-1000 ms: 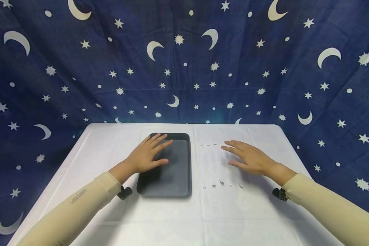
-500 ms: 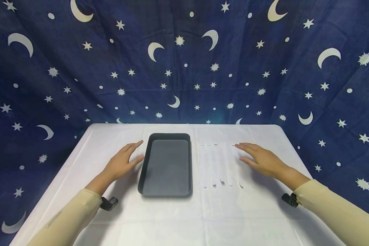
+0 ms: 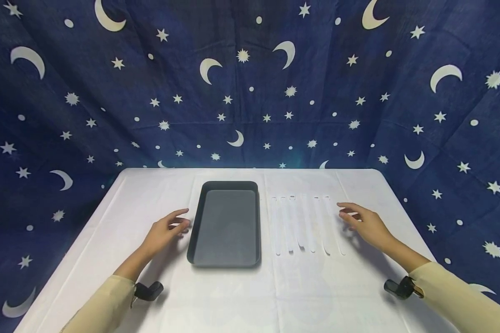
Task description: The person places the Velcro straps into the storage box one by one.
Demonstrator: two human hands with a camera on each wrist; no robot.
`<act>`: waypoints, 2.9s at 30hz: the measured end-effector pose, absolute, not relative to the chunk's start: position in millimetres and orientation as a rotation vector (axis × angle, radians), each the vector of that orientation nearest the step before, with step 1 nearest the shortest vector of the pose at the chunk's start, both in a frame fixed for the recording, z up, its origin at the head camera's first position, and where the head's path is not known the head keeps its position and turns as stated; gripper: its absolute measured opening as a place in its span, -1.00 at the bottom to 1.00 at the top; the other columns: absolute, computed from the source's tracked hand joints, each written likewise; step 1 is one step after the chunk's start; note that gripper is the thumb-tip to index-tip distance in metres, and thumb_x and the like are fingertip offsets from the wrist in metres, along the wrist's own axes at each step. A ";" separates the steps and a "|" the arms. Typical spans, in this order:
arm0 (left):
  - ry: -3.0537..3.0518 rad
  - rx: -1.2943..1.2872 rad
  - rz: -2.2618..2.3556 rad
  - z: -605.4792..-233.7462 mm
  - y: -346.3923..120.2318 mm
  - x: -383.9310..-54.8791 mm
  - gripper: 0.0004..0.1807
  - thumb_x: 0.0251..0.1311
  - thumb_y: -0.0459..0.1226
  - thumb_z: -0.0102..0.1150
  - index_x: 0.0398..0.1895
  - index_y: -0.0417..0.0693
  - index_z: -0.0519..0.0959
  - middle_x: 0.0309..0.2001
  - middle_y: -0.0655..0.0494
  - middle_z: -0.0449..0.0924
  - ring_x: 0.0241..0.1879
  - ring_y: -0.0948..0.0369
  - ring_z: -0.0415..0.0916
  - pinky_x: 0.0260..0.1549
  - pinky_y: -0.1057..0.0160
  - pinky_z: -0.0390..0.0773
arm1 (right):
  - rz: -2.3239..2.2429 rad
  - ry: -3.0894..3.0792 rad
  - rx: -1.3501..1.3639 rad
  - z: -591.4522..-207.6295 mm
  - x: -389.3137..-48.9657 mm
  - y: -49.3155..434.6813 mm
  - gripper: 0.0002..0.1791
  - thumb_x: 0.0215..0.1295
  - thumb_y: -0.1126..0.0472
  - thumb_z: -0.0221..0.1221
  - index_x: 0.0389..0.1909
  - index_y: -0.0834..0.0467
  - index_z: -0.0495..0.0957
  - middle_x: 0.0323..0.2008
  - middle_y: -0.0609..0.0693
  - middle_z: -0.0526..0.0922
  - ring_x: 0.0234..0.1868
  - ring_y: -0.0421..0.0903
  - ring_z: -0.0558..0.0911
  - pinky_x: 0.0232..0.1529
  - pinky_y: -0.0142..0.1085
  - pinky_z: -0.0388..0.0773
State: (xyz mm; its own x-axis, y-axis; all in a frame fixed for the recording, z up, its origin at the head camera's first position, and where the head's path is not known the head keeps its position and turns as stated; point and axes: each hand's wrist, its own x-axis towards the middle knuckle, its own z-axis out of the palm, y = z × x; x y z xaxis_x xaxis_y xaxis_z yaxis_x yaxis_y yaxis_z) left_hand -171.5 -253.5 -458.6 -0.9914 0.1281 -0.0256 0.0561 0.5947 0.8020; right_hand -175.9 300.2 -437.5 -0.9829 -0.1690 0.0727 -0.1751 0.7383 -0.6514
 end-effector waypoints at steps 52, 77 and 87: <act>2.240 -0.105 1.856 -490.5 -244.0 -120.4 -0.38 0.34 -0.25 0.15 0.43 -0.17 0.27 0.09 -0.25 0.48 -0.04 0.27 0.58 -0.11 0.12 0.77 | 1.140 -3.107 -0.210 -457.8 -177.9 271.7 -0.66 -0.03 0.36 0.38 -0.25 0.43 0.53 -0.55 0.06 0.62 -0.61 -0.15 0.60 -0.60 -0.36 0.56; 2.251 -0.109 1.902 -498.0 -240.1 -118.3 -0.40 0.33 -0.26 0.16 0.41 -0.17 0.29 0.18 -0.23 0.41 -0.01 0.28 0.56 -0.10 0.14 0.76 | 1.099 -3.168 -0.309 -458.9 -181.6 273.6 -0.71 -0.05 0.37 0.38 -0.33 0.41 0.51 -0.55 0.11 0.58 -0.61 -0.14 0.57 -0.62 -0.36 0.50; 2.277 -0.100 1.888 -499.4 -239.7 -113.5 -0.41 0.33 -0.23 0.16 0.40 -0.16 0.31 0.19 -0.26 0.42 0.05 0.10 0.58 -0.10 0.17 0.76 | 1.070 -3.183 -0.308 -456.3 -185.0 270.5 -0.73 -0.10 0.37 0.37 -0.40 0.35 0.48 -0.57 0.10 0.55 -0.61 -0.13 0.55 -0.63 -0.37 0.51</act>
